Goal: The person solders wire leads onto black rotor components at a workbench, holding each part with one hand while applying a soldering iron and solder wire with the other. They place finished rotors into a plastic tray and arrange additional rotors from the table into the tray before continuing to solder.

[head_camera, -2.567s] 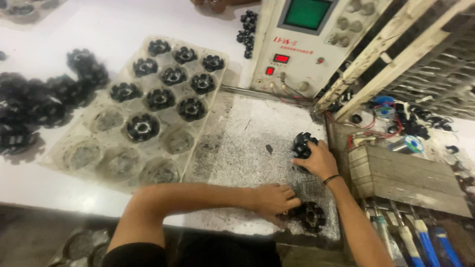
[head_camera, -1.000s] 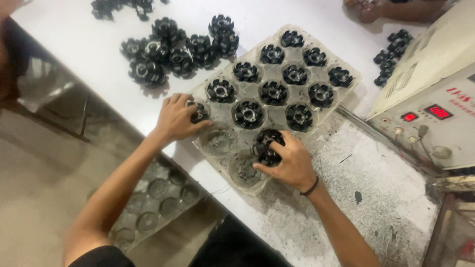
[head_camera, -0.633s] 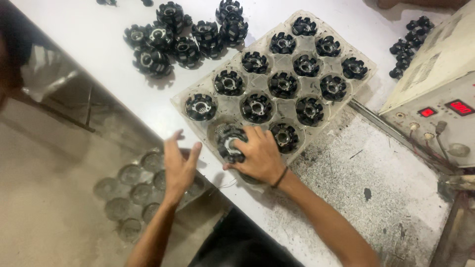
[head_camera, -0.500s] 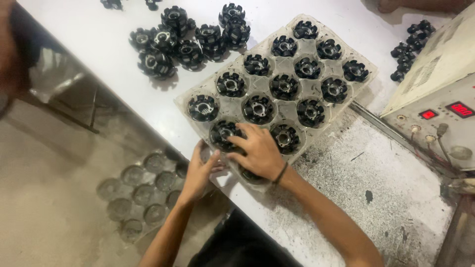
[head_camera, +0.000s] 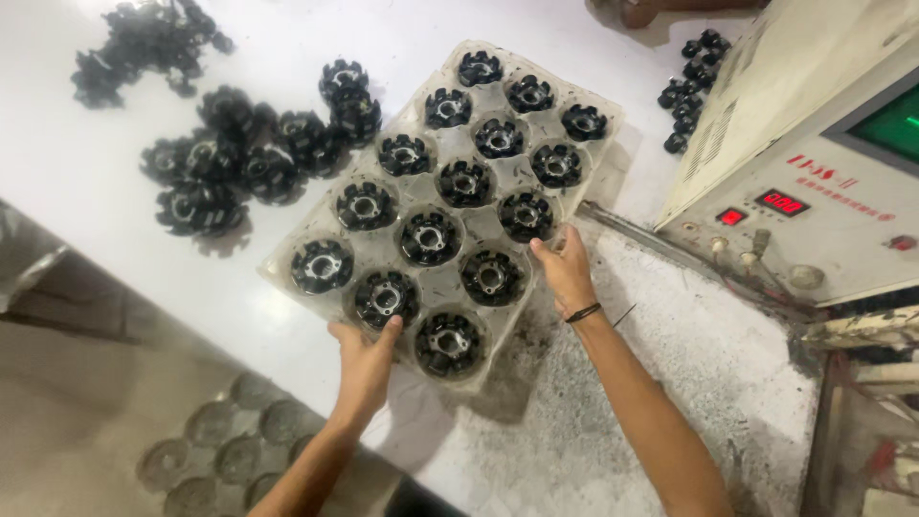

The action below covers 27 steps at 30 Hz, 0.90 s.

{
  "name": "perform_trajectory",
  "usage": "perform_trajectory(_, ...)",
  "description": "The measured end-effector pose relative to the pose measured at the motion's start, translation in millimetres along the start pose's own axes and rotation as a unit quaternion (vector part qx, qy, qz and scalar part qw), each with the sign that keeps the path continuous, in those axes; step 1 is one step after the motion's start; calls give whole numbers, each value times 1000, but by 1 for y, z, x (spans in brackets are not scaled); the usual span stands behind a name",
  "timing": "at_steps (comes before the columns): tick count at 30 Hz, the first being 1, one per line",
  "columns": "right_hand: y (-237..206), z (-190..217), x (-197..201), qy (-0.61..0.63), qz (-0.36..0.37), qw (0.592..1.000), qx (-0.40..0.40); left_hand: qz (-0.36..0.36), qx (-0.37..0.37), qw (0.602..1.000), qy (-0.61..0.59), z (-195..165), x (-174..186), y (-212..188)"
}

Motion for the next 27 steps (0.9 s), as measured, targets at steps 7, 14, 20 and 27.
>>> perform_trajectory(7, 23, -17, 37, 39, -58, 994, 84, 33, -67, 985, 155, 40, -166, 125)
perform_trajectory(14, 19, -27, 26, 155, -28, 983, 96, 284, -102, 860, 412, -51, -248, 261)
perform_trajectory(20, -5, 38, 13, -78, -14, 975, 209, 2, -397, 693, 602, -179, -152, 302)
perform_trajectory(27, -89, 92, -73, -413, 328, 687, 500, 40, -292, 751, 591, -153, -119, 325)
Point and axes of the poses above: each hand's wrist, its own y-axis towards the middle knuckle, its own x-axis out of the back of the hand, z = x × y, the point moved 6 cm from there along y, towards the middle knuckle, and after that the axes turned 9 degrees about -y, right-handed, at the moved point
